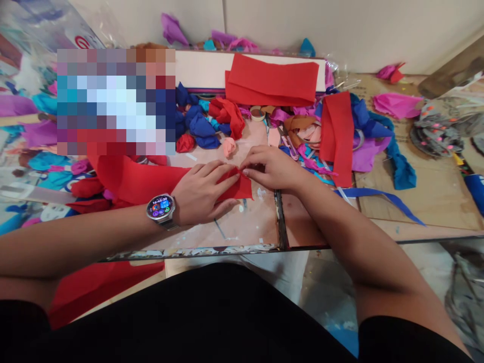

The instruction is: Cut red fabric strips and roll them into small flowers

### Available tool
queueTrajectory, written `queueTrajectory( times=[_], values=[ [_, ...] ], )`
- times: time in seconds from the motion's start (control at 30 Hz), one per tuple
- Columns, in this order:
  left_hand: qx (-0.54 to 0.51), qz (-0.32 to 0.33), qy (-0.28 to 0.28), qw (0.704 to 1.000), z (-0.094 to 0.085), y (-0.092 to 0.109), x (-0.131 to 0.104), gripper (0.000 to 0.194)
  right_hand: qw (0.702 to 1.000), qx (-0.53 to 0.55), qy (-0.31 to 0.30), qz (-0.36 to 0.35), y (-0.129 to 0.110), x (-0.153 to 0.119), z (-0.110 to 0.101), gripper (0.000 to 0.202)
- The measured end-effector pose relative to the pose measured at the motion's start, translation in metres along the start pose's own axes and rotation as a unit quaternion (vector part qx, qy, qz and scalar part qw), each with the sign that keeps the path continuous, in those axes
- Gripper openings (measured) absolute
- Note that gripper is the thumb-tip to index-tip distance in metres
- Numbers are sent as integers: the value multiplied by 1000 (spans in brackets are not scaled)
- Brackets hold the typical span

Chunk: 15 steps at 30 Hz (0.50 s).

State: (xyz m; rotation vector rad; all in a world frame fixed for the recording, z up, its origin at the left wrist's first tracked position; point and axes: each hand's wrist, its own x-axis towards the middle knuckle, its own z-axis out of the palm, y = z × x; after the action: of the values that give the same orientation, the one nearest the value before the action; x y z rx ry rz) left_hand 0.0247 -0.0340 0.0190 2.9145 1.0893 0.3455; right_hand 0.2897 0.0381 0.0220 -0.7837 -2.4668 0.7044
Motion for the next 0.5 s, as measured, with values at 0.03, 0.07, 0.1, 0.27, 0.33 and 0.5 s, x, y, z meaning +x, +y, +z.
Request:
queueTrajectory(
  times=[0.03, 0.07, 0.1, 0.27, 0.33, 0.5],
  values=[
    [1, -1, 1, 1000, 0, 0, 0, 62, 1000, -1, 1, 0, 0, 0, 0, 19],
    [2, -2, 2, 1000, 0, 0, 0, 62, 1000, -3, 0, -1, 0, 0, 0, 19],
    [3, -2, 2, 1000, 0, 0, 0, 62, 1000, -3, 0, -1, -1, 0, 0, 19],
    [1, -3, 4, 1000, 0, 0, 0, 62, 1000, -6, 0, -3, -1, 0, 2, 19],
    [-4, -5, 4, 1000, 1, 0, -1, 61, 1000, -3, 3, -6, -1, 0, 4, 19],
    [-2, -5, 5, 1000, 1, 0, -1, 60, 1000, 2, 6, -8, -1, 2, 7, 17]
  ],
)
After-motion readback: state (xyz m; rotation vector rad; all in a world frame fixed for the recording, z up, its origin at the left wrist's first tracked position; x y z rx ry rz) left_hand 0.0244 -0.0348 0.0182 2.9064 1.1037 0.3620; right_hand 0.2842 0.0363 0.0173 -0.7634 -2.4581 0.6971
